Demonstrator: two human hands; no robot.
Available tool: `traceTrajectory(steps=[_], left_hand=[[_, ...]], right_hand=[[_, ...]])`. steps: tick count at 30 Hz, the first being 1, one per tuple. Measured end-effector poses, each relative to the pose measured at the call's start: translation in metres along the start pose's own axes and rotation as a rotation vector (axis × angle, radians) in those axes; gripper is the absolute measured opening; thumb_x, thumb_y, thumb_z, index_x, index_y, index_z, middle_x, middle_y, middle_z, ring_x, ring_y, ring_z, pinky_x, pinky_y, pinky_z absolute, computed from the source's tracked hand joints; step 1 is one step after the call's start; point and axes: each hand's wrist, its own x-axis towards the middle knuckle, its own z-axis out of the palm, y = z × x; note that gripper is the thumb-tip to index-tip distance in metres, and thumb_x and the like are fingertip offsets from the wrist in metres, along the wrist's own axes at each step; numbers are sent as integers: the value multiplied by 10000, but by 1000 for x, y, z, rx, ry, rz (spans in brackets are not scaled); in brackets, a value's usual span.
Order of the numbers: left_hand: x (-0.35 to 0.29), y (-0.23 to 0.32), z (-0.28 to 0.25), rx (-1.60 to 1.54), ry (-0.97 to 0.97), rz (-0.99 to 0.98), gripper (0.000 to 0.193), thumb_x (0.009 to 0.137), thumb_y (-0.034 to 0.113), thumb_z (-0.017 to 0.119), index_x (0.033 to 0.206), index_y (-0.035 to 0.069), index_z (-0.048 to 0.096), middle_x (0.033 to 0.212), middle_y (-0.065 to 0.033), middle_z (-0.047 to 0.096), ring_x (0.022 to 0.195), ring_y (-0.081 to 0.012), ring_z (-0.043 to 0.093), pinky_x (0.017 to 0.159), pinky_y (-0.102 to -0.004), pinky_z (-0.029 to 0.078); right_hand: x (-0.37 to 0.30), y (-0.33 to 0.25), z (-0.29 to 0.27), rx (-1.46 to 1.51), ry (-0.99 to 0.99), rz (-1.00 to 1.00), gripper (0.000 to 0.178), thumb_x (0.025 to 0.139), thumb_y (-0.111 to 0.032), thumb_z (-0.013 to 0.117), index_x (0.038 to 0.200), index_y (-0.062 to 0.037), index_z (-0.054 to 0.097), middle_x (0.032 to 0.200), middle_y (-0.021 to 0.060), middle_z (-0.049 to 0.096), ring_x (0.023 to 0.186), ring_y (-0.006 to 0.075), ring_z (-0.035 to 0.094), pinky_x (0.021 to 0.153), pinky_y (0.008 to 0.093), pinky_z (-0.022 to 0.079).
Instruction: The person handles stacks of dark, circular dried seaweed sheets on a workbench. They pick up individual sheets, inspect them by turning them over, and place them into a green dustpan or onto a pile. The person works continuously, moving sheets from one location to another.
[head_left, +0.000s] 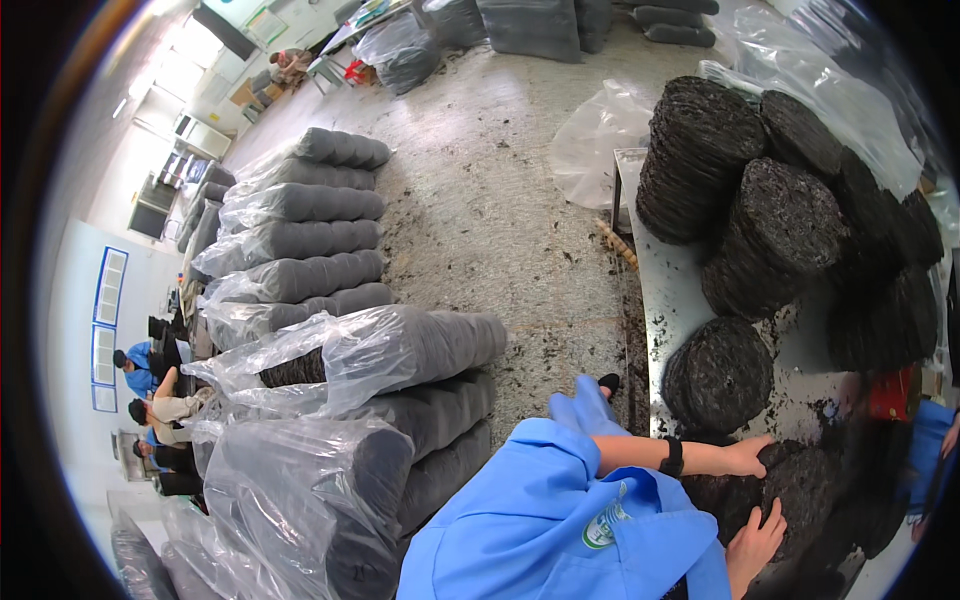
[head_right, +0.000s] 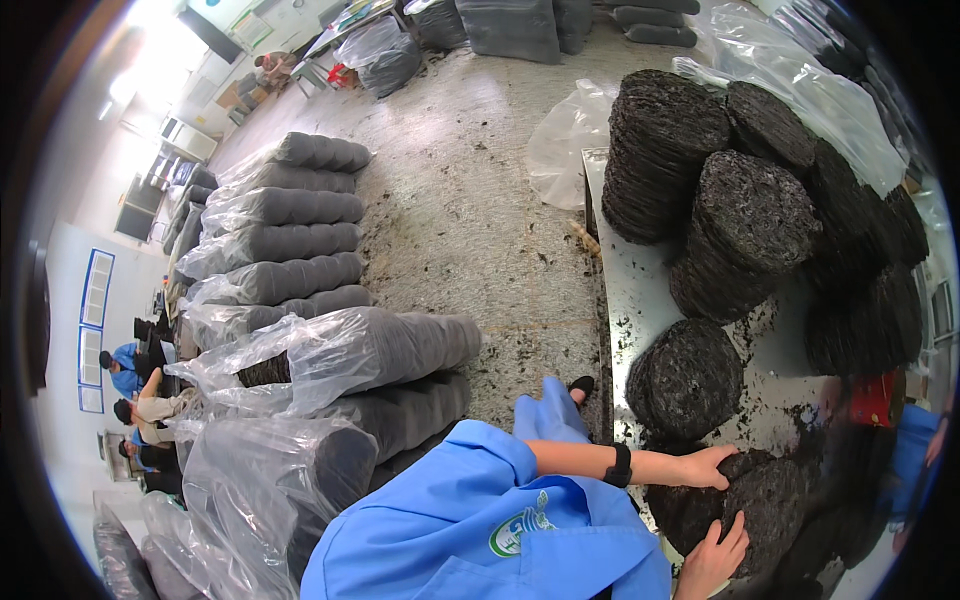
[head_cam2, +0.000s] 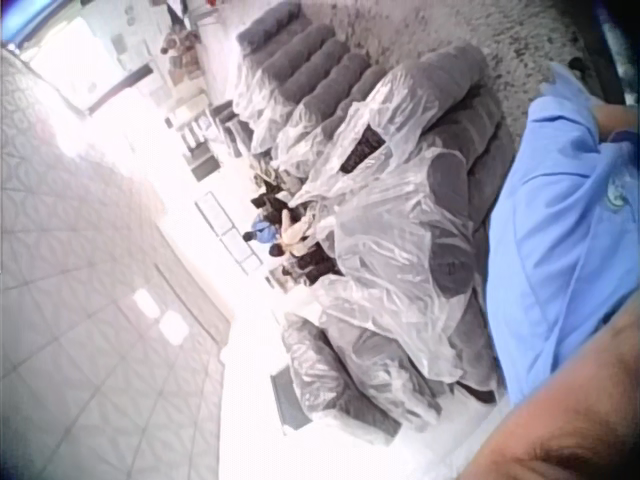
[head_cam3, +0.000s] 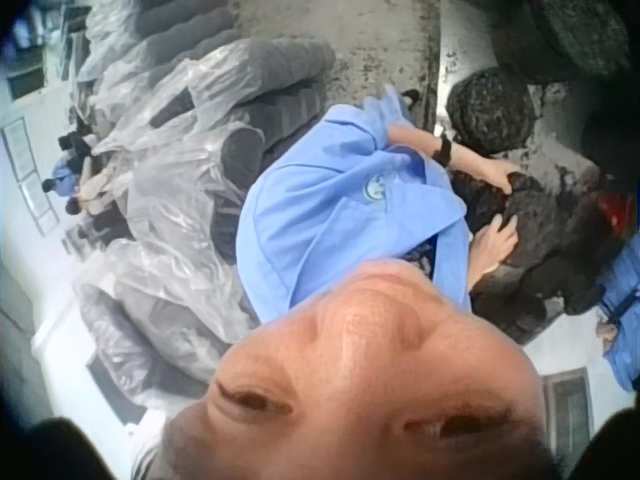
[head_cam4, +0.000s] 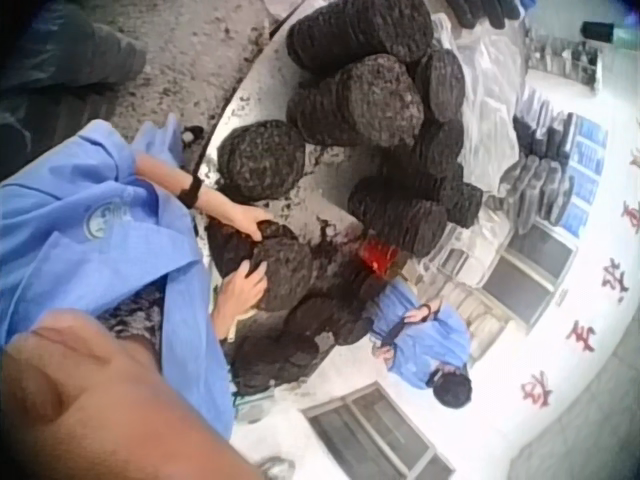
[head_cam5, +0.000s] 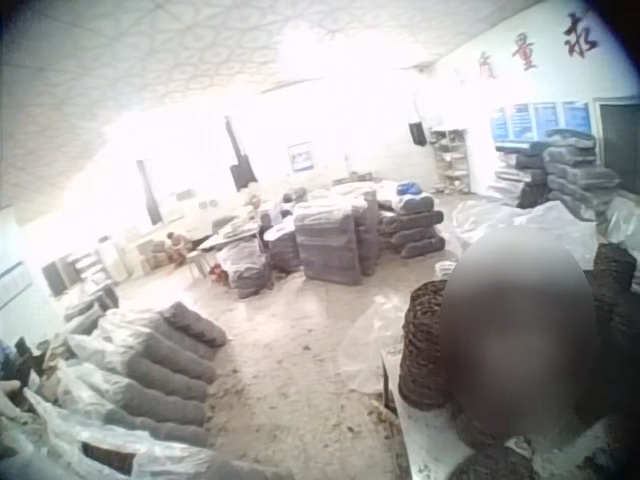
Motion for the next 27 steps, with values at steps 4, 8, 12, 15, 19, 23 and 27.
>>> traceTrajectory(steps=[4,8,12,15,19,23,27], left_hand=[[10,-17,7,24,49,63,694,690,69,646,1316,-12,359,1056,-159,556,861,-206,565,709,-317,470],[1,-1,3,40,-22,-30,723,726,70,634,1366,-9,307,1268,-190,433,1106,-278,459,881,-363,409],[-21,33,-3,27,-91,-141,711,762,59,610,1389,4,278,1373,-190,346,1235,-314,393,968,-399,375],[3,-9,4,54,-43,-35,699,749,46,615,1371,-1,301,1338,-191,383,1205,-304,418,930,-390,394],[-5,-1,3,6,-6,14,702,718,74,626,1340,-22,316,1145,-182,517,854,-214,564,690,-327,467],[-6,3,3,13,-9,6,653,717,65,619,1307,-11,348,1110,-178,525,855,-215,560,681,-333,468],[-1,-2,4,72,19,79,642,724,67,617,1302,-13,349,1115,-188,523,872,-235,564,698,-346,468]], right_hand=[[-5,3,9,-8,-3,50,312,715,24,553,1024,-12,524,1307,192,428,1112,371,440,882,431,407],[-7,-3,5,-29,-19,78,299,725,30,550,1020,-11,522,1310,196,426,1120,366,437,884,429,404],[-8,-8,3,-25,-17,81,290,736,31,546,1022,-10,520,1313,201,423,1128,360,435,887,426,399],[-9,-10,0,-20,-17,82,294,733,26,550,1024,-9,521,1312,201,422,1127,361,434,887,424,396],[-7,-4,5,-37,-1,29,296,729,21,553,1021,-8,518,1307,204,423,1120,362,436,874,423,398],[-8,-1,8,-37,-14,35,303,724,22,551,1024,-10,515,1302,206,424,1109,361,439,864,427,400],[-6,4,12,-54,-12,14,308,723,23,550,1026,-19,516,1300,206,423,1096,358,442,858,427,401]])
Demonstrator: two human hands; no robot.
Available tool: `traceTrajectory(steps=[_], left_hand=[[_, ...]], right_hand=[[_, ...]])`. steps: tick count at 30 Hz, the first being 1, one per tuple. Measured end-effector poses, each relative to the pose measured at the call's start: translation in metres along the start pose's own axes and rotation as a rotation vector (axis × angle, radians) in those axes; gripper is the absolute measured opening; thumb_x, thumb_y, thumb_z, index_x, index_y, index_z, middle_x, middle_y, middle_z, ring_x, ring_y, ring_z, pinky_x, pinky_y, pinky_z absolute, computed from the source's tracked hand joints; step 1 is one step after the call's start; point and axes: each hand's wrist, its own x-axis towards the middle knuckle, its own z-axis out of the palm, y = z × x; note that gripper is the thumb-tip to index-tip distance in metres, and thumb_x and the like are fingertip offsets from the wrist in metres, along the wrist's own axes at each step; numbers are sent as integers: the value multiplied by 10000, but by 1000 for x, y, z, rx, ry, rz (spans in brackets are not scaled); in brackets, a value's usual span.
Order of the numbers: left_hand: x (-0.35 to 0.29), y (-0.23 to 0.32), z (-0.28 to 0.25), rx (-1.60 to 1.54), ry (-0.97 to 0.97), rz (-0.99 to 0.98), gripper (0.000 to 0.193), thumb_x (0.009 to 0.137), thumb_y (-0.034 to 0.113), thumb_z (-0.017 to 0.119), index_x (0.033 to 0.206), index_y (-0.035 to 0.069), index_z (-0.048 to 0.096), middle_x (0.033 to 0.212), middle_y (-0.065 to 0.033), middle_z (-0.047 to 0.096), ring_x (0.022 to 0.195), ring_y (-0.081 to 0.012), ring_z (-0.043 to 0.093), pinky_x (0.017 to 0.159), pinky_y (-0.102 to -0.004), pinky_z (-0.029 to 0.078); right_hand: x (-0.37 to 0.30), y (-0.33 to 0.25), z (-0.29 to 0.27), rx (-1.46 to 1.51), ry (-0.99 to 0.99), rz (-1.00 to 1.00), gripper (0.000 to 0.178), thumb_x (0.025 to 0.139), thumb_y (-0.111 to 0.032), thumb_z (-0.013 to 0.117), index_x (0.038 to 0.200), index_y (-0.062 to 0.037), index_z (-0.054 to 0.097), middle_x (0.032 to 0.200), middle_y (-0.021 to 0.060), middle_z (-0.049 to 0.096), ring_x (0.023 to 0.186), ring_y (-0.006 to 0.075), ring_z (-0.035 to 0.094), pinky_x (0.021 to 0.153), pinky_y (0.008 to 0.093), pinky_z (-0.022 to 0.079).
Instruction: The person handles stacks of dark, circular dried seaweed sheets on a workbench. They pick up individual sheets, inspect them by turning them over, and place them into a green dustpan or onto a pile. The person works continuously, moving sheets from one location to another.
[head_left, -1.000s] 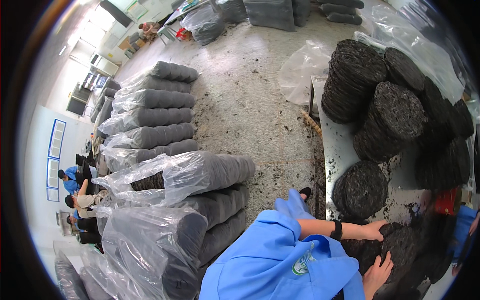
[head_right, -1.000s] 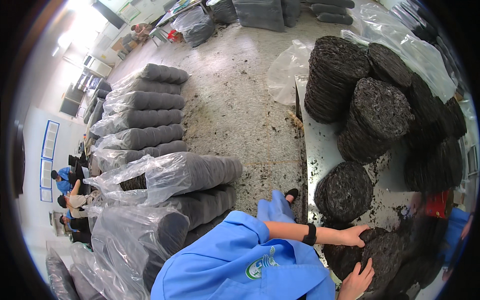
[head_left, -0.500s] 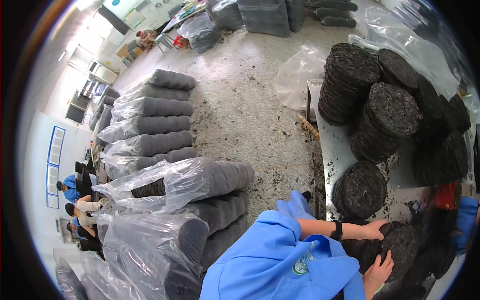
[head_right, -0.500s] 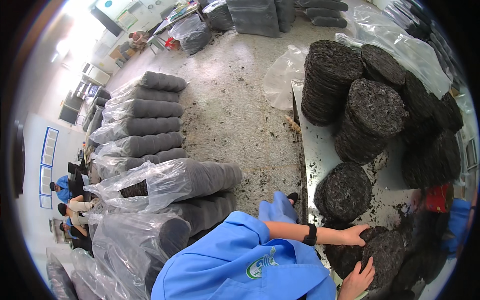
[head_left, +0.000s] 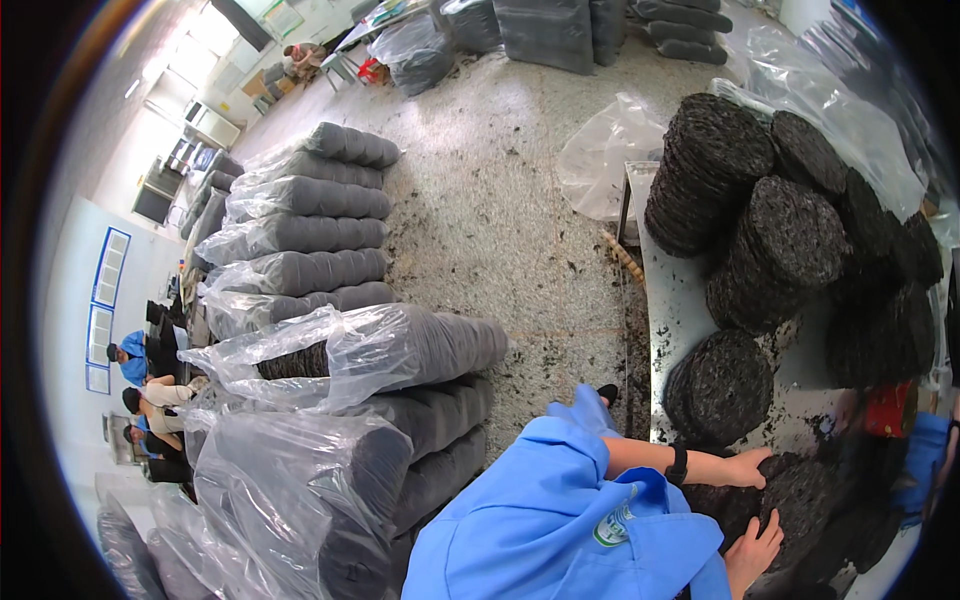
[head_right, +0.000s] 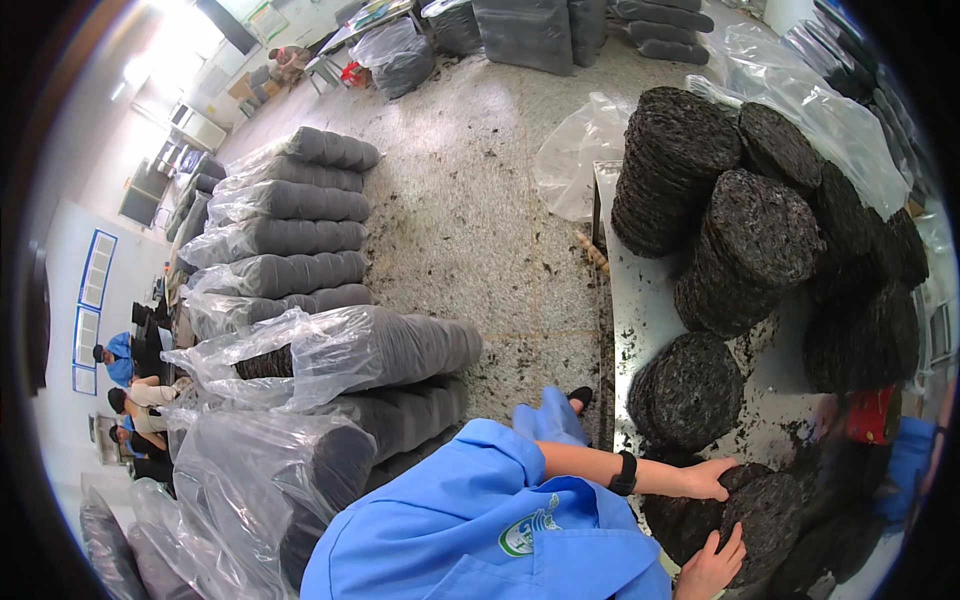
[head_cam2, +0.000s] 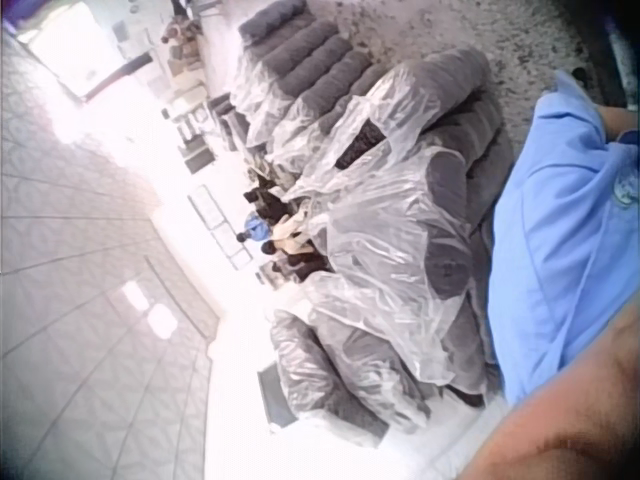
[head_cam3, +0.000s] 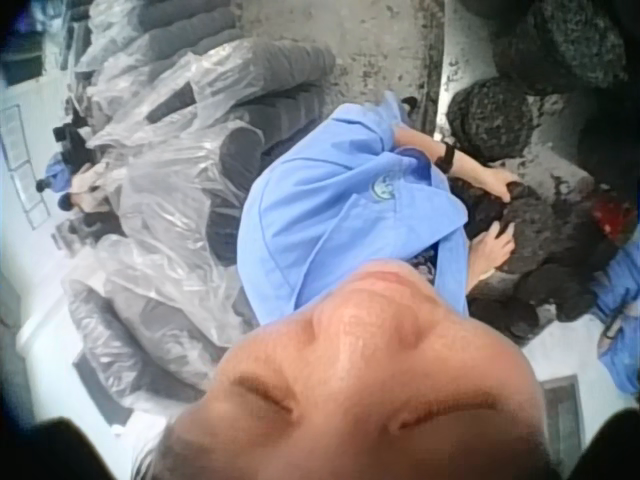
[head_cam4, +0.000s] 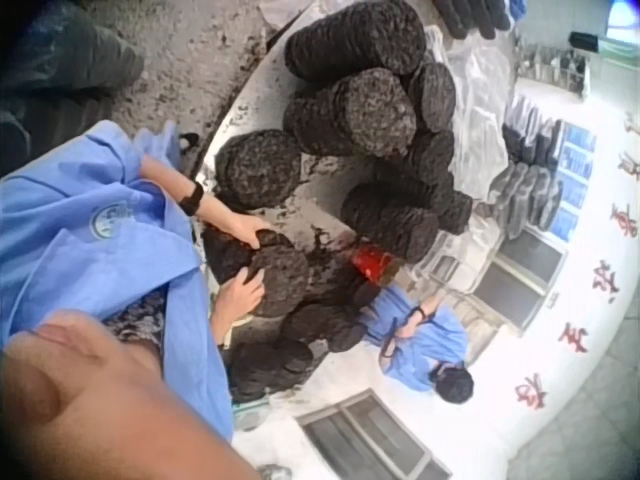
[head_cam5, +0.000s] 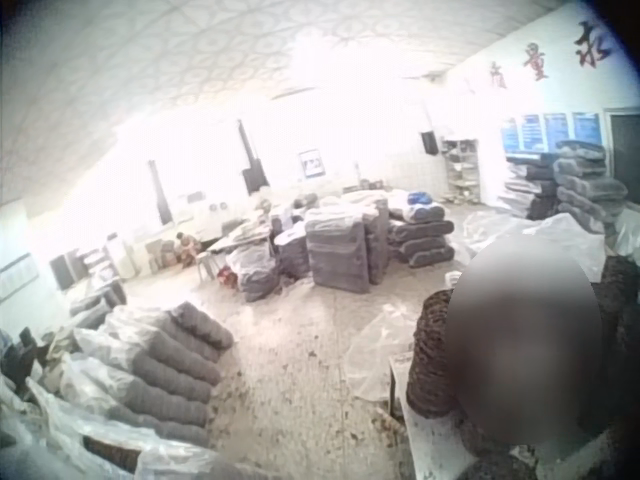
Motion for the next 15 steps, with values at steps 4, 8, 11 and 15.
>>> traceTrajectory(steps=[4,8,11,15], left_hand=[[-8,20,0,-30,-73,-111,646,732,67,617,1309,-23,340,1130,-200,518,925,-269,567,729,-353,469],[13,-14,15,-57,133,-5,645,728,60,617,1307,-24,344,1133,-212,511,930,-264,576,727,-362,478],[-2,18,14,-25,-31,-137,686,709,44,620,1326,-31,328,1188,-245,495,971,-289,570,765,-376,478],[26,-54,44,83,205,52,683,690,42,627,1310,-25,346,1149,-259,543,1057,-346,545,869,-382,450]], right_hand=[[-5,2,1,-24,33,27,324,710,21,560,1027,-31,514,1302,198,425,1081,358,448,842,422,413],[6,20,20,-67,48,-75,360,687,28,572,1035,-37,510,1305,188,426,1073,357,453,837,420,422],[-8,21,26,-75,4,1,370,682,33,574,1039,-41,508,1304,185,428,1068,359,457,847,423,421],[-9,3,9,-52,-38,59,354,693,28,562,1037,-36,514,1299,189,434,1070,373,457,865,436,414]])
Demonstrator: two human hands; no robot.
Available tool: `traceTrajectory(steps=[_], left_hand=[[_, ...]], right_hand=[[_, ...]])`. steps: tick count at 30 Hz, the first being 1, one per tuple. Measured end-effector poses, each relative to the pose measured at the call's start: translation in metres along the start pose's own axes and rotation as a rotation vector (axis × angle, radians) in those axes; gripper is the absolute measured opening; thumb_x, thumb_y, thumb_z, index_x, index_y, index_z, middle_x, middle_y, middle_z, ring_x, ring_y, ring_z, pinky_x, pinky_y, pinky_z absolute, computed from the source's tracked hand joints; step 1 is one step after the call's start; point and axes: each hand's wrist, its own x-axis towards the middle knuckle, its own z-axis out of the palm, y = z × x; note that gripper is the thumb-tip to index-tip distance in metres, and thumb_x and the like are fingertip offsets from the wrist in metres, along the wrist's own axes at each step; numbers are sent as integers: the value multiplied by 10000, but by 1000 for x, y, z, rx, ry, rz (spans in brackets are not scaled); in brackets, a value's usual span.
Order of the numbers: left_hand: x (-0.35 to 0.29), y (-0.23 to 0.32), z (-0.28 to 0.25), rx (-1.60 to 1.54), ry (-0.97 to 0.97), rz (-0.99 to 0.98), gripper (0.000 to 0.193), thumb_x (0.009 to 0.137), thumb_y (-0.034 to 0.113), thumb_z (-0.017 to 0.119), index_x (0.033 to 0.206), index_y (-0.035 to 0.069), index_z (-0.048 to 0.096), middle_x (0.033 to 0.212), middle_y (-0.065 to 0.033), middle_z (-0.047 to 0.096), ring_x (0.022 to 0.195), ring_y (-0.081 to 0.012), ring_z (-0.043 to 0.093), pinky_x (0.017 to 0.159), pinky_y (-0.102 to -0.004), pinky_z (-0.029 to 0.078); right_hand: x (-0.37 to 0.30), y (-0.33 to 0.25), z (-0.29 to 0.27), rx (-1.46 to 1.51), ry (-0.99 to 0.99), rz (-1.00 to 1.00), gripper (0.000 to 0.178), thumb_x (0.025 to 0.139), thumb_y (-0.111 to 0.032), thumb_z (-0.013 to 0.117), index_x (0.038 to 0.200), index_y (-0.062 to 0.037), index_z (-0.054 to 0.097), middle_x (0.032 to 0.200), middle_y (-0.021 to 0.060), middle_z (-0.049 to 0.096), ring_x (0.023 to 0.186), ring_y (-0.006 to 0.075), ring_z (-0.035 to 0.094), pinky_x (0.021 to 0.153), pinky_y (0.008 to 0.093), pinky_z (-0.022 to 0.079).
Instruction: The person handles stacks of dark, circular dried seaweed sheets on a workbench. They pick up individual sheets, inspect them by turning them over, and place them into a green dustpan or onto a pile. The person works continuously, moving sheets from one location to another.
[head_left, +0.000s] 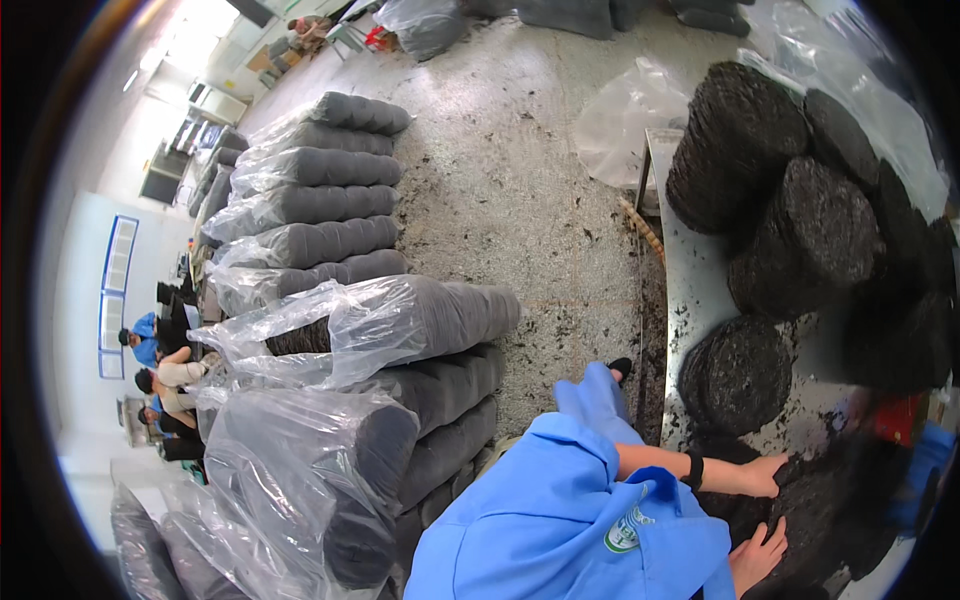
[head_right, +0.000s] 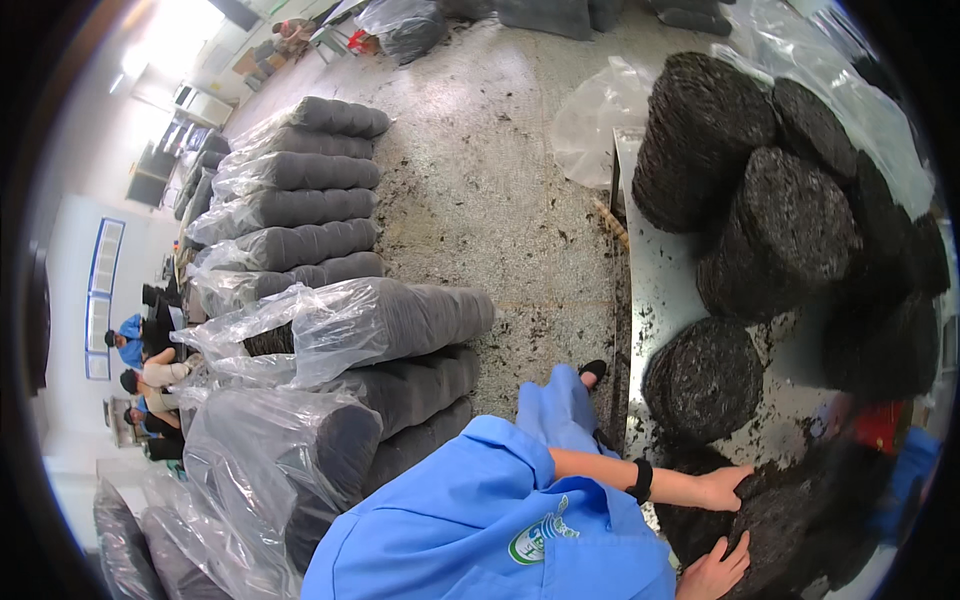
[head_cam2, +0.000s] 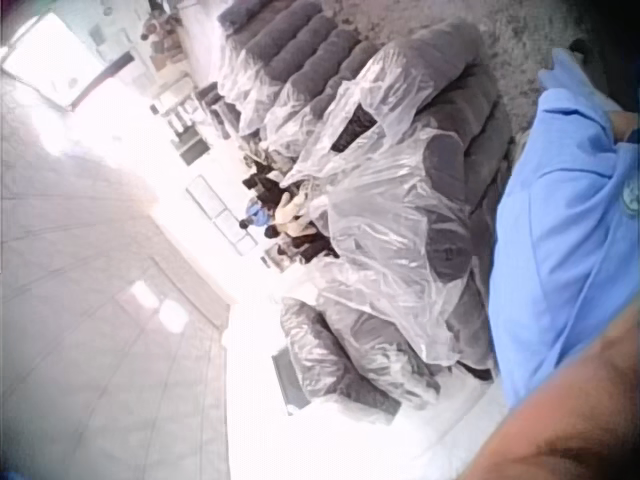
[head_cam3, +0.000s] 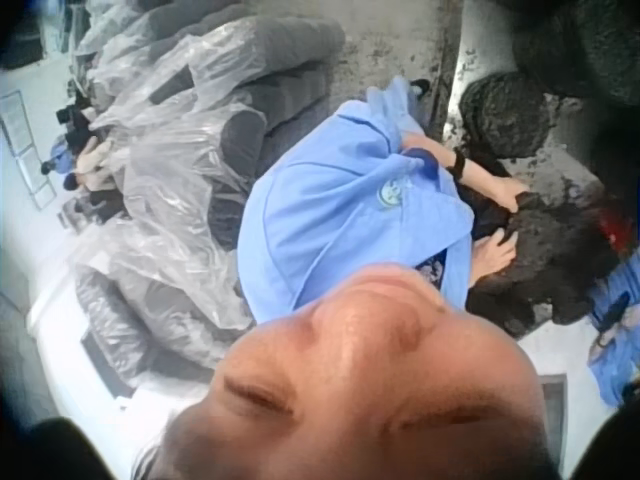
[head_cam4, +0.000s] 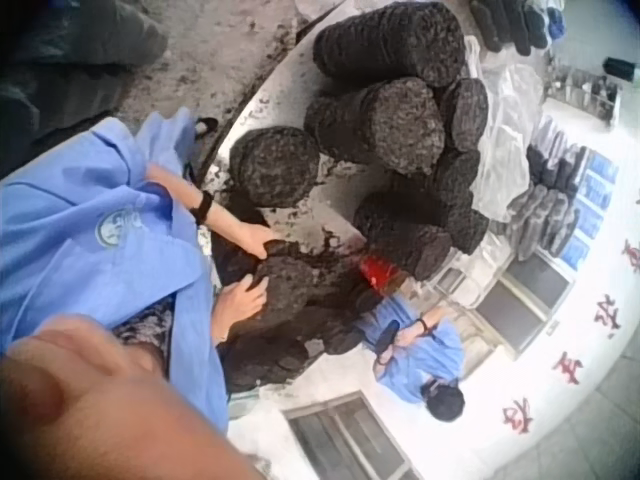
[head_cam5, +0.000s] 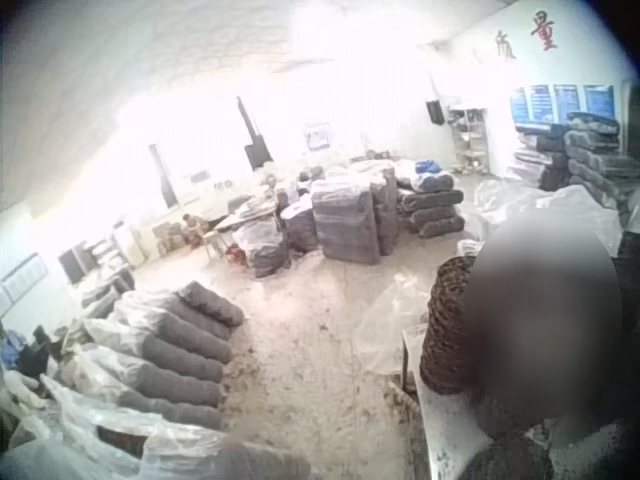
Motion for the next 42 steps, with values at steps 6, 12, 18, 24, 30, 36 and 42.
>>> traceTrajectory(steps=[6,12,18,24,30,36,42], left_hand=[[-20,53,-32,-66,-65,26,523,656,87,625,1145,-31,484,1062,-254,570,1024,-361,554,872,-385,443],[-15,105,-56,-38,-188,-139,409,748,114,645,1101,-57,530,1005,-140,597,924,-189,564,802,-301,456],[-7,79,-50,-551,-353,-340,380,857,37,565,1220,-5,461,1157,-99,565,1062,-200,532,913,-318,425],[-15,100,-57,-580,-330,-448,347,854,22,560,1190,82,494,1139,-47,571,1056,-181,547,922,-339,453],[-8,120,-63,-605,-430,-449,364,874,57,541,1231,87,473,1168,-67,572,1088,-223,552,948,-423,450],[-13,147,-65,-602,-410,-399,336,887,95,535,1216,99,470,1209,-90,554,1125,-260,534,971,-457,433],[-18,135,-60,-501,-676,-153,891,755,97,747,1411,194,152,1378,-107,340,1263,-253,369,1045,-418,343]], right_hand=[[1,3,-6,136,137,-33,316,709,2,530,1024,-18,562,1340,158,439,1100,390,466,900,453,409],[13,48,-54,283,540,196,299,717,70,523,988,1,629,1189,167,555,997,332,559,844,388,469],[-31,107,-50,992,953,817,178,876,0,545,1046,2,598,1033,37,595,924,111,536,797,215,408],[-59,111,-14,1312,1143,1025,217,874,-41,585,1091,-33,598,984,-51,554,751,18,410,676,164,343],[-78,101,-25,1097,1222,1017,198,914,-67,556,1104,-46,604,906,-69,551,628,-6,335,534,166,271],[-62,64,-37,703,1068,839,210,878,30,525,1025,-50,652,904,21,610,620,31,439,535,182,337],[1,6,-44,691,597,334,616,655,-406,738,1086,6,585,1196,203,500,1074,356,526,901,387,461]])
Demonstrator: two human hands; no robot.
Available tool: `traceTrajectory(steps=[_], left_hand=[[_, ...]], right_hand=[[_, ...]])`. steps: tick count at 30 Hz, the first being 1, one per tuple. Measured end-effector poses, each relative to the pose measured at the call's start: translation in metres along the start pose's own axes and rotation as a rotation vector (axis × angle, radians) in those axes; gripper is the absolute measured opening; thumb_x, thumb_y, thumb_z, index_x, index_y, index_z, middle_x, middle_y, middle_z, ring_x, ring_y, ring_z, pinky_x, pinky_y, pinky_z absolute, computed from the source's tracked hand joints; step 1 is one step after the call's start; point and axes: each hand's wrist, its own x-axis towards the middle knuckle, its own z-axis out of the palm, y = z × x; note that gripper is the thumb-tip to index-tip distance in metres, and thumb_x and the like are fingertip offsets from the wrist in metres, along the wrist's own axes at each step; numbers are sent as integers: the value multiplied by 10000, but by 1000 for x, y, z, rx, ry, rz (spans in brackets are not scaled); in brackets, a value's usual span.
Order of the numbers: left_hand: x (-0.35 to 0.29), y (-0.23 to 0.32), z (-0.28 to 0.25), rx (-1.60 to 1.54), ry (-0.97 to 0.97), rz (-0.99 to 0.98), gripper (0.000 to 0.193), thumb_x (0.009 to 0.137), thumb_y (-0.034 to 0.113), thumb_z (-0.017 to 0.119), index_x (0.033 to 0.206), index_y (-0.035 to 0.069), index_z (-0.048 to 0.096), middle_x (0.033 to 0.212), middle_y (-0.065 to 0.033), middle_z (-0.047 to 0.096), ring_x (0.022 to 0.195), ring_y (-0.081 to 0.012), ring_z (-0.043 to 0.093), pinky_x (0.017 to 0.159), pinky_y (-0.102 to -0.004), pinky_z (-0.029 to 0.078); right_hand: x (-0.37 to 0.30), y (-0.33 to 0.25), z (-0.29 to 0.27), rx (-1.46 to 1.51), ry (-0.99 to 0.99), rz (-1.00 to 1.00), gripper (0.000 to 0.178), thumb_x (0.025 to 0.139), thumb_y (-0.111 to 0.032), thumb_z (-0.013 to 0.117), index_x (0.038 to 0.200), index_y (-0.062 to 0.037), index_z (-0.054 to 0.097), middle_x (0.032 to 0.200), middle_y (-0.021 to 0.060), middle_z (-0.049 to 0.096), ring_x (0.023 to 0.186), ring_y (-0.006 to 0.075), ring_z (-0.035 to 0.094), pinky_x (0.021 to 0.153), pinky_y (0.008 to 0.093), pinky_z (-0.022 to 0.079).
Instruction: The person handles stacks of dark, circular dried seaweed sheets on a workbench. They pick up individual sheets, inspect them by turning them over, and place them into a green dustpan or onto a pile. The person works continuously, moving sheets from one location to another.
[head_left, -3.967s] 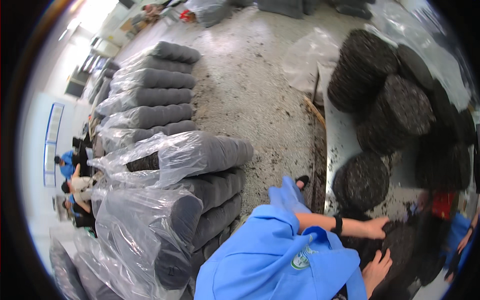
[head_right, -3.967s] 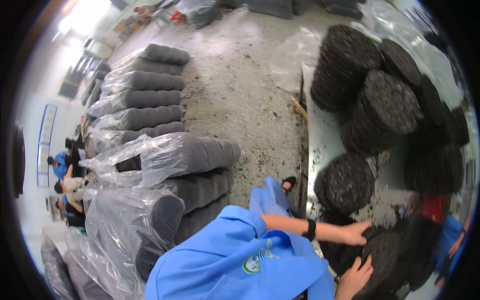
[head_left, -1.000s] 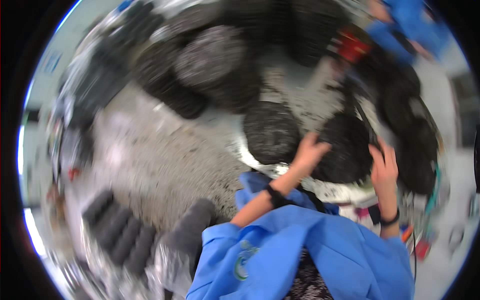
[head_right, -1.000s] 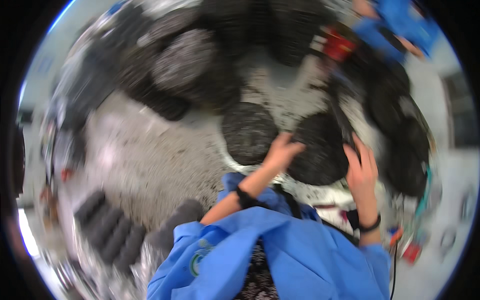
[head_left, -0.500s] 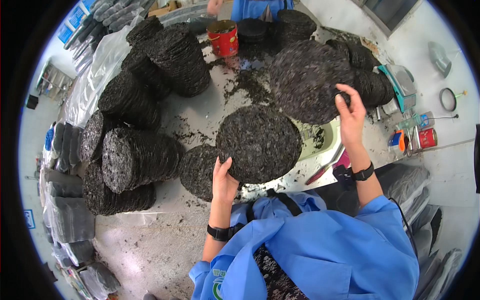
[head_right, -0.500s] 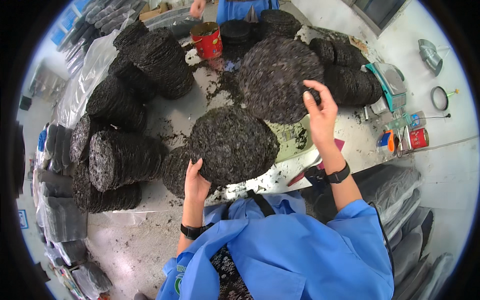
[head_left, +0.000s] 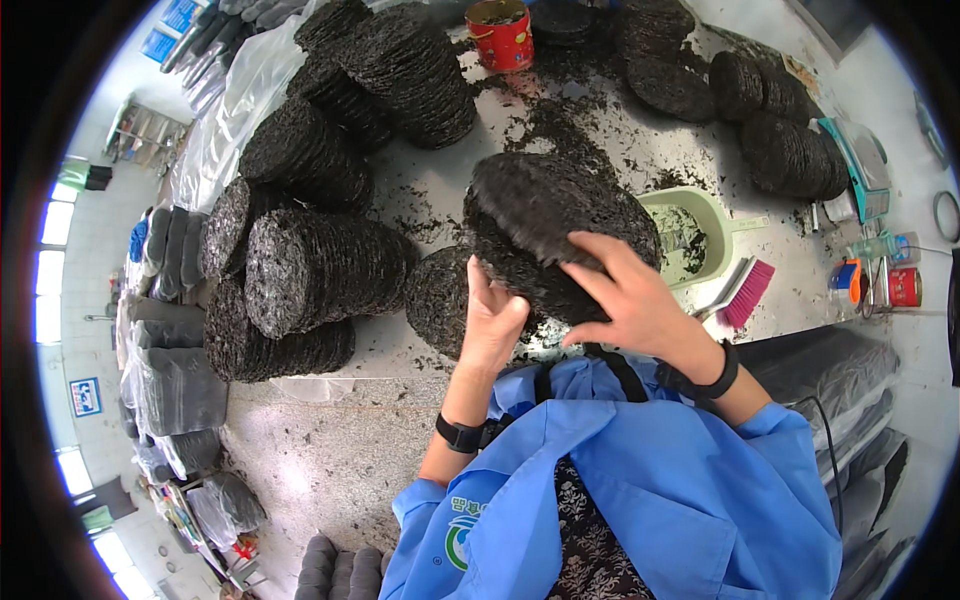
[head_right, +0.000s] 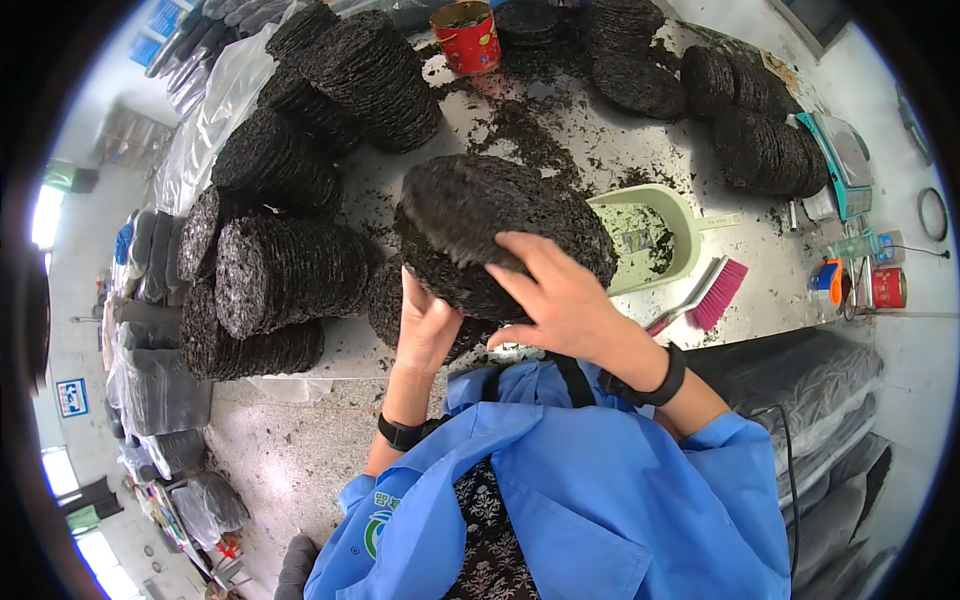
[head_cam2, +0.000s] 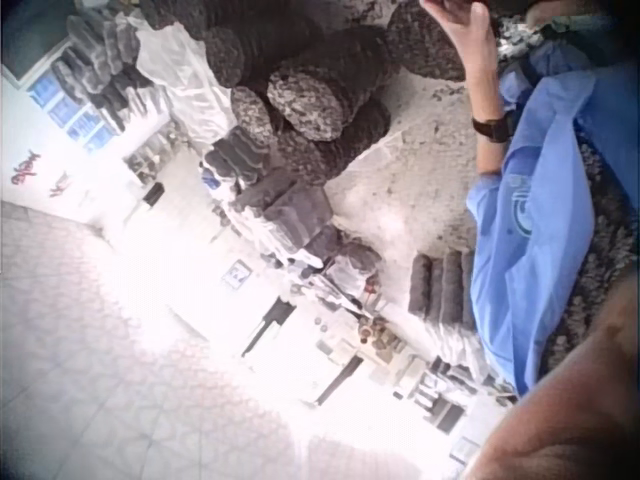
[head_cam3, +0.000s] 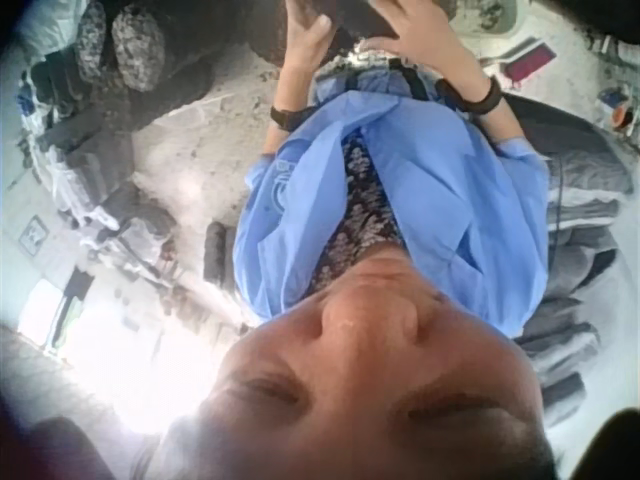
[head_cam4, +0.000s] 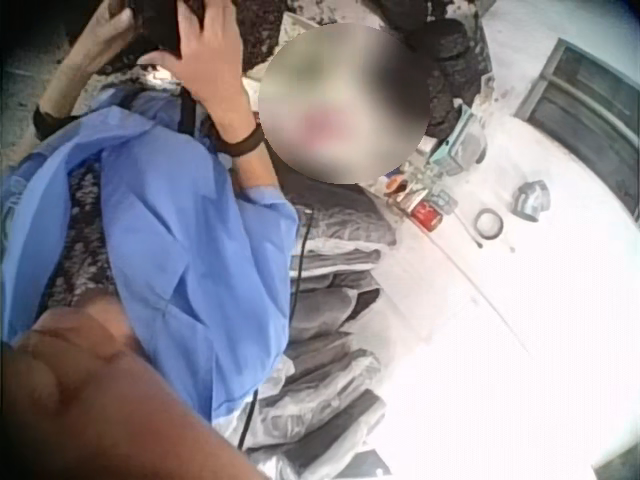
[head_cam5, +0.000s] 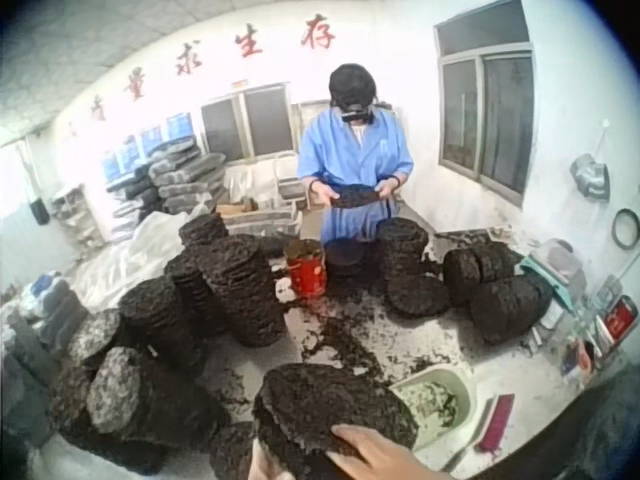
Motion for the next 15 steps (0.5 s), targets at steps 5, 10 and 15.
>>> traceTrajectory(steps=[5,10,15], left_hand=[[13,-3,9,53,3,72,939,718,165,794,1404,137,153,1373,-98,352,1242,-236,393,1034,-379,363],[25,-9,9,19,-24,96,888,720,164,789,1392,93,213,1308,-93,433,1212,-227,432,1019,-368,379],[28,0,8,-9,73,36,606,771,36,527,1346,47,337,1268,-112,490,1176,-272,484,989,-439,419]], right_hand=[[4,11,8,76,34,-16,602,649,-437,724,1054,-4,618,1191,174,518,1043,339,542,855,384,485],[7,25,6,104,8,4,462,735,-333,708,1064,-22,616,1143,173,552,984,318,570,820,375,498],[9,31,-3,47,217,155,187,841,-167,615,952,-17,610,935,153,584,742,278,587,684,360,486]])
